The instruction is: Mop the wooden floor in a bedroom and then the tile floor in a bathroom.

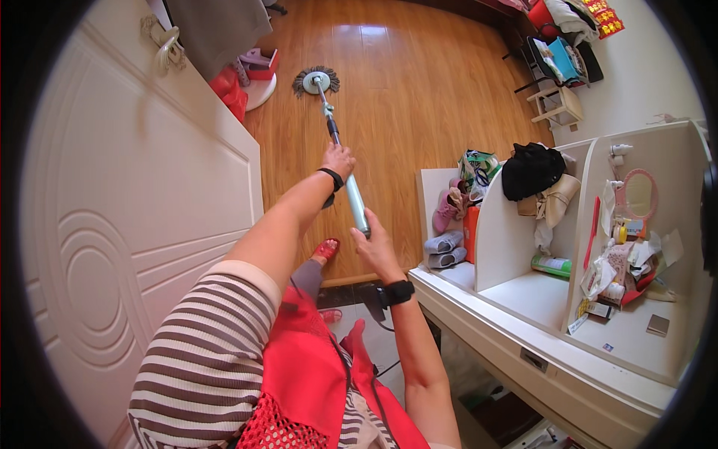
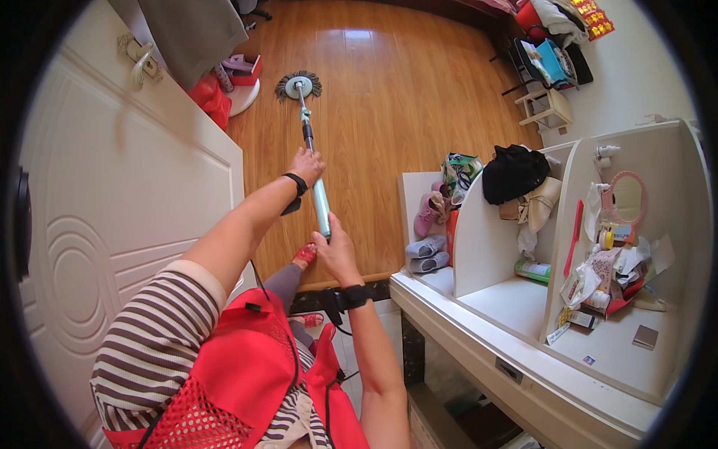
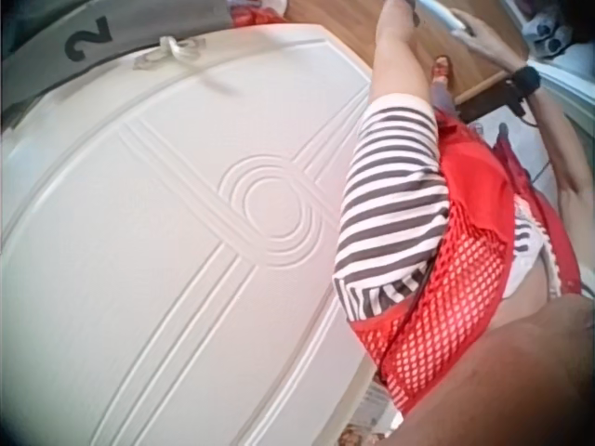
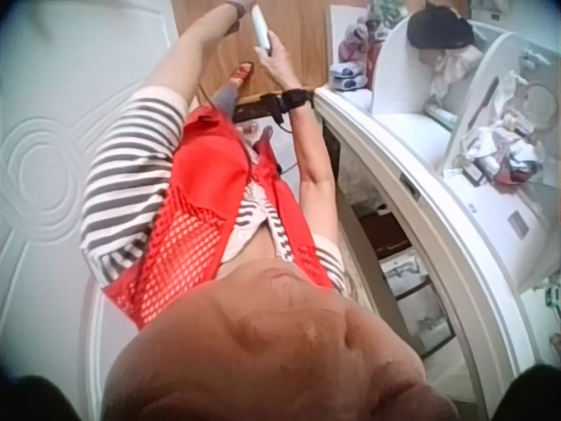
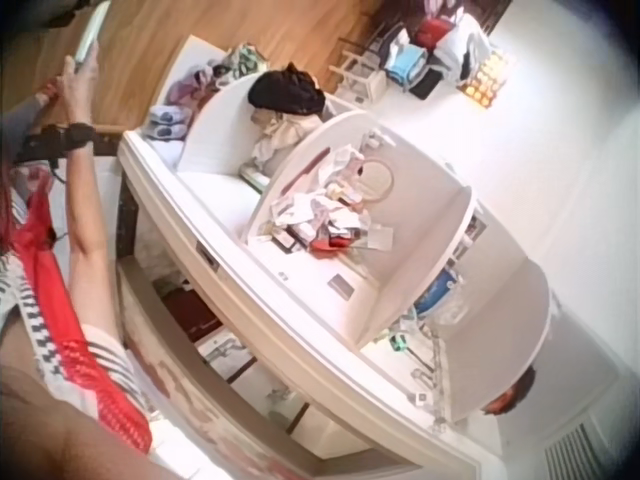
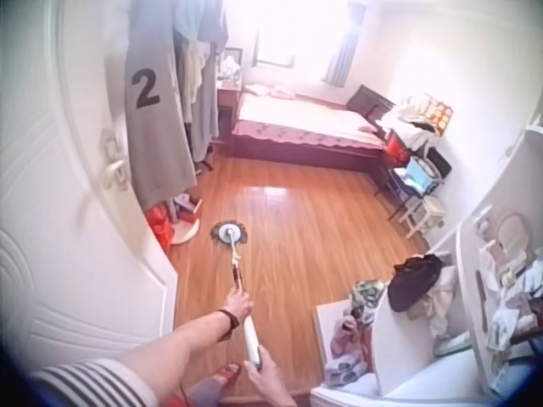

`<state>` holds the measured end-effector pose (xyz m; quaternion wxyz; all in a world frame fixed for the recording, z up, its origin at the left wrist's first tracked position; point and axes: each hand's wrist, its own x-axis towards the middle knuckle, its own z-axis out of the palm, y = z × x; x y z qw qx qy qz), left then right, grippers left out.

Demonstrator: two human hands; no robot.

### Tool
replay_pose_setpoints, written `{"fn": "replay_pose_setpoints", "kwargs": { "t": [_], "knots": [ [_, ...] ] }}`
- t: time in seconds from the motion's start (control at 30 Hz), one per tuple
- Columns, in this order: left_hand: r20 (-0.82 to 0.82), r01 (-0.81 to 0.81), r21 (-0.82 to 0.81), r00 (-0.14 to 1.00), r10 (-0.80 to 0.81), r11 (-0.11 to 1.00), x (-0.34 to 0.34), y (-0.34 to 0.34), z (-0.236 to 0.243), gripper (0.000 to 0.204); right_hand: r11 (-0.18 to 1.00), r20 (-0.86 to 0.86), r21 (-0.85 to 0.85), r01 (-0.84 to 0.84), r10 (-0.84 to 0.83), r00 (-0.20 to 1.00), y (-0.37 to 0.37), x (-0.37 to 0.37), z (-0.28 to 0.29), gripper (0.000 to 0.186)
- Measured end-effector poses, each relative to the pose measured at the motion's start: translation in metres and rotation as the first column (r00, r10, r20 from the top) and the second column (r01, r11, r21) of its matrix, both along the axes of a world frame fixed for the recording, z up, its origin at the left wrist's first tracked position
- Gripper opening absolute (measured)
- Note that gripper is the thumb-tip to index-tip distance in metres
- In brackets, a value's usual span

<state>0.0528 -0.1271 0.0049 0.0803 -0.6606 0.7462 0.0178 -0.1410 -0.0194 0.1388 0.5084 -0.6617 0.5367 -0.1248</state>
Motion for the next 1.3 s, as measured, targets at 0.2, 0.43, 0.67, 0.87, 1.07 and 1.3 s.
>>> {"fn": "replay_pose_setpoints", "kwargs": {
  "t": [0.2,0.43,0.67,0.87,1.07,1.3],
  "knots": [
    [-0.032,0.103,0.091,0.994,-0.101,0.991,-0.044,0.039,-0.012,0.017,0.999,-0.002,0.046,-0.004,0.004,1.0,0.047,-0.059,0.003,0.054],
    [-0.332,0.462,0.148,0.856,-0.396,0.874,-0.189,0.171,-0.002,0.013,0.904,-0.083,0.356,0.238,-0.223,0.971,0.195,-0.193,0.058,0.057],
    [-0.708,0.816,0.36,0.555,-0.437,0.453,-0.338,0.316,0.043,0.013,0.673,-0.246,0.505,0.54,-0.487,0.838,0.367,-0.303,0.15,0.049],
    [-0.845,0.965,0.154,0.241,-0.477,0.213,-0.441,0.406,0.094,0.022,0.614,-0.47,0.362,0.701,-0.529,0.706,0.441,-0.354,0.245,0.036],
    [-0.893,0.972,0.057,0.153,-0.424,0.23,-0.425,0.395,0.099,0.022,0.7,-0.576,0.198,0.686,-0.483,0.66,0.421,-0.337,0.249,0.035],
    [-0.836,0.829,0.048,0.339,-0.432,0.557,-0.353,0.284,0.045,0.011,0.655,-0.441,0.3,0.694,-0.549,0.709,0.313,-0.313,0.169,0.04]
  ]
}}
